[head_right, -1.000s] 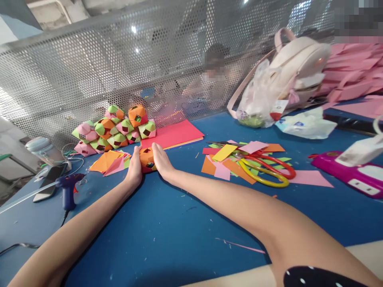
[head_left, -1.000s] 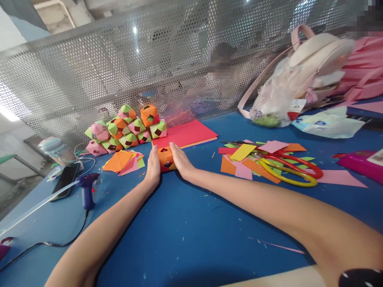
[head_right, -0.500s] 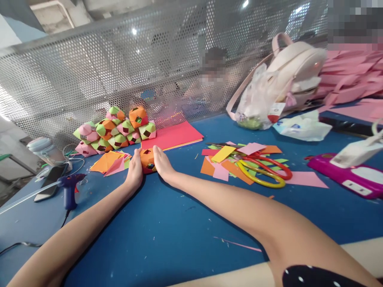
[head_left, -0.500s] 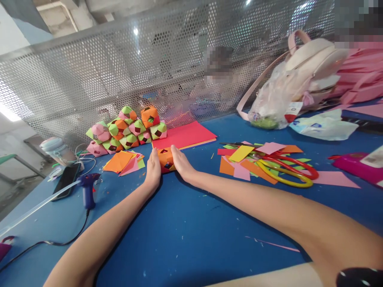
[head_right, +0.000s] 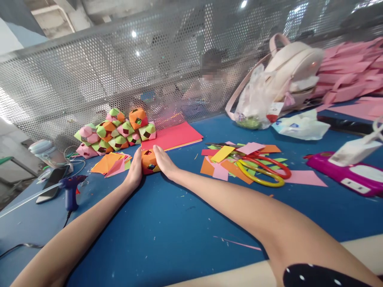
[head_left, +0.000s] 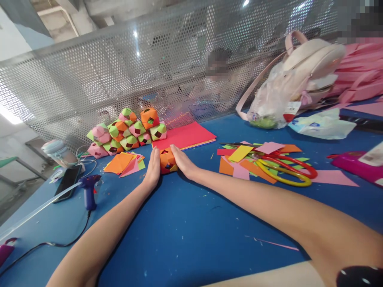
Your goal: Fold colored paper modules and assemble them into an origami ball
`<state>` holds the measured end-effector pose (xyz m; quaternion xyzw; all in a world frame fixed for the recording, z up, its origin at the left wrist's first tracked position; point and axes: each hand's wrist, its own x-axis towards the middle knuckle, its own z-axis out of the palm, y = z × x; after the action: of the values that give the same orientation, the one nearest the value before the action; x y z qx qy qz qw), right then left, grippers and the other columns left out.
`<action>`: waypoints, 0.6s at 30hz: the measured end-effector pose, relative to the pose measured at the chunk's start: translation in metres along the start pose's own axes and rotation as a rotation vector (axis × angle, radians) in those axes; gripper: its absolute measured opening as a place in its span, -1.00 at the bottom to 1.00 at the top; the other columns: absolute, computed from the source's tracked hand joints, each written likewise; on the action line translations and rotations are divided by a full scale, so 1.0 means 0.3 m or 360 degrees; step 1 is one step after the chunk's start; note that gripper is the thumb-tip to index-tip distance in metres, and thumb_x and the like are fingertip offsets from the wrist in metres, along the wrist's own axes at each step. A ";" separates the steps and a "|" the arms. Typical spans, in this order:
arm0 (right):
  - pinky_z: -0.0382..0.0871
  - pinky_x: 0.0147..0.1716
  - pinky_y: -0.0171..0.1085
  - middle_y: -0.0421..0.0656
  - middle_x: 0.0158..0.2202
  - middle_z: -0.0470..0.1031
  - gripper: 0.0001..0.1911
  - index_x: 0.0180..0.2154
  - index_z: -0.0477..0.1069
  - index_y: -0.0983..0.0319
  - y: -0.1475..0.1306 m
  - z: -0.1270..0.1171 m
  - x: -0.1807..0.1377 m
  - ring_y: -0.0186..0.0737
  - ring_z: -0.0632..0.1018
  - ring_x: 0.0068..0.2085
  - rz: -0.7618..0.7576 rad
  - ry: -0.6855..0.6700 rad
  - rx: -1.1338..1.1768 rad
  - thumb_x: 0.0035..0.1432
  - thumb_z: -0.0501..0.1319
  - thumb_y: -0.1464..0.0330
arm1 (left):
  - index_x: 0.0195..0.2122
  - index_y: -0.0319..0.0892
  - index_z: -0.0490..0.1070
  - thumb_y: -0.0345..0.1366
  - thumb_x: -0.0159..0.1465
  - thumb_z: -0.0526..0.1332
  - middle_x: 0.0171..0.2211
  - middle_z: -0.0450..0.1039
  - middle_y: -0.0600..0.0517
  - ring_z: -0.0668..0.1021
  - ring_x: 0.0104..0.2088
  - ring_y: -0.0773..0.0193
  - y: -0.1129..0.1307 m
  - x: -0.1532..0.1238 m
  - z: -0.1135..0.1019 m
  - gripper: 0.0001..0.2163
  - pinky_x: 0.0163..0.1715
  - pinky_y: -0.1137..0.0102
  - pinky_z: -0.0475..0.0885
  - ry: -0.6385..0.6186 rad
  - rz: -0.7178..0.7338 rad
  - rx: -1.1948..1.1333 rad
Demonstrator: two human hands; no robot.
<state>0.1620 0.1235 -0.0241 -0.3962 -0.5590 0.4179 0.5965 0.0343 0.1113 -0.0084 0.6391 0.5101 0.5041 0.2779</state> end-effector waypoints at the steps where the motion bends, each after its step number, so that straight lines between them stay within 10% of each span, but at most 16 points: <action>1: -0.01 0.21 -0.14 -0.06 0.14 0.32 -0.37 0.04 0.34 0.23 0.003 0.005 -0.003 -0.16 0.23 0.22 -0.0008 -0.0005 0.0001 0.17 -0.06 -0.07 | 0.16 -0.12 0.18 -0.02 0.33 -0.12 0.26 0.09 -0.03 0.11 0.27 0.22 0.000 -0.003 0.004 -0.53 0.25 0.28 -0.03 -0.0014 0.0014 0.0004; 18: 0.05 0.18 -0.13 -0.09 0.07 0.40 -0.46 -0.05 0.39 0.20 -0.016 -0.030 0.015 -0.16 0.34 0.13 -0.0097 -0.0045 -0.0021 0.17 -0.02 -0.04 | 0.15 -0.16 0.18 0.04 0.32 -0.20 0.19 0.22 -0.11 0.31 0.17 0.18 0.002 -0.017 -0.003 -0.47 0.16 0.27 0.18 0.0123 0.0021 -0.0106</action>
<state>0.1712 0.1261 -0.0185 -0.3770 -0.5819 0.4014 0.5985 0.0339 0.1063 -0.0095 0.6129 0.4993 0.5468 0.2759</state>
